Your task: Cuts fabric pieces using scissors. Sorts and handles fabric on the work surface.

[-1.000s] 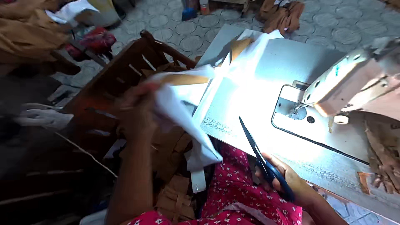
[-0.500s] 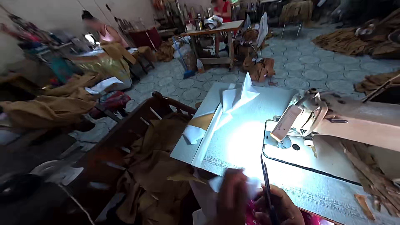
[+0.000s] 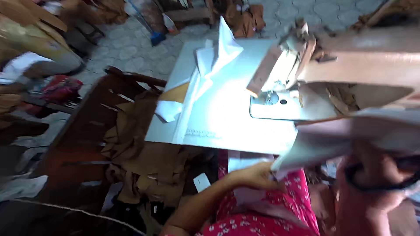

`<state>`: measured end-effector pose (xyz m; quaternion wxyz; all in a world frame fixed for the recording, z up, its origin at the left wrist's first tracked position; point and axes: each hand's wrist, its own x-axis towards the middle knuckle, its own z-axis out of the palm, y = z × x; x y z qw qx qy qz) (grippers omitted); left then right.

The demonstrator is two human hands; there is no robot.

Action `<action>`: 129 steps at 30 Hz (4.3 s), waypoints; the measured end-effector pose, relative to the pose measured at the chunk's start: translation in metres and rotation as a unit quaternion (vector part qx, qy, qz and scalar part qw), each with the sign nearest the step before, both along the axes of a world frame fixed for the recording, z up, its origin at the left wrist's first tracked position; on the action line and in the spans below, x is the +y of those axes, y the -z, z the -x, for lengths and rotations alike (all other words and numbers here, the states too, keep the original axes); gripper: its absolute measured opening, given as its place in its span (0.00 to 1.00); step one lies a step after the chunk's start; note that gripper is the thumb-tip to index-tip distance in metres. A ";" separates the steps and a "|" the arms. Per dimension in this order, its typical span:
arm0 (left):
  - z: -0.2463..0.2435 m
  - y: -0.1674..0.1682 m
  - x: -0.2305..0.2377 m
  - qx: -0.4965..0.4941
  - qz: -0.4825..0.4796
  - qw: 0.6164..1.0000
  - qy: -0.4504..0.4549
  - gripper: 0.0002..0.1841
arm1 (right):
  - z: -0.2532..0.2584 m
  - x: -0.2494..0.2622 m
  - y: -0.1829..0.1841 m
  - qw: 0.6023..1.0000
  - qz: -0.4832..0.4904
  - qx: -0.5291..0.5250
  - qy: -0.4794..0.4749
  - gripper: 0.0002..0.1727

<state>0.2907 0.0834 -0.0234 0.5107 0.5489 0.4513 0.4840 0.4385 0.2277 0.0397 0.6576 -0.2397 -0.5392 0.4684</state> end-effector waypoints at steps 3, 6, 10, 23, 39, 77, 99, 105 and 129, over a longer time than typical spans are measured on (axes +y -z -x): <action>0.024 -0.014 -0.004 -0.036 0.056 0.989 -0.132 0.35 | -0.016 0.047 0.025 1.000 -0.012 -0.006 0.027 0.41; 0.041 -0.019 0.001 -0.077 0.020 0.971 -0.228 0.36 | -0.017 0.073 0.034 0.996 -0.005 -0.083 0.017 0.34; 0.049 -0.023 0.016 -0.084 -0.074 0.954 -0.277 0.29 | -0.053 0.078 0.041 0.986 -0.033 -0.138 -0.089 0.32; 0.049 -0.012 0.030 -0.077 -0.071 0.955 -0.276 0.11 | -0.061 0.041 0.025 0.773 0.041 -0.383 -0.504 0.34; 0.062 -0.002 0.022 -0.398 0.055 0.909 -0.115 0.36 | -0.001 0.072 0.056 0.607 0.184 -0.300 -0.712 0.35; 0.227 0.022 -0.088 0.448 -0.028 0.612 -0.652 0.12 | 0.181 -0.016 0.037 0.659 -0.320 -0.598 -0.326 0.27; 0.147 -0.063 -0.032 -0.259 -0.118 0.924 -0.254 0.16 | -0.019 0.050 0.048 0.689 -0.100 -0.715 -0.073 0.29; 0.140 -0.057 0.072 -0.569 -0.227 0.789 -0.042 0.43 | -0.054 0.093 0.051 0.701 -0.136 -0.699 0.023 0.23; 0.094 -0.021 0.032 0.507 0.121 0.740 -0.425 0.38 | -0.001 0.022 0.072 0.864 -0.016 -0.500 -0.055 0.28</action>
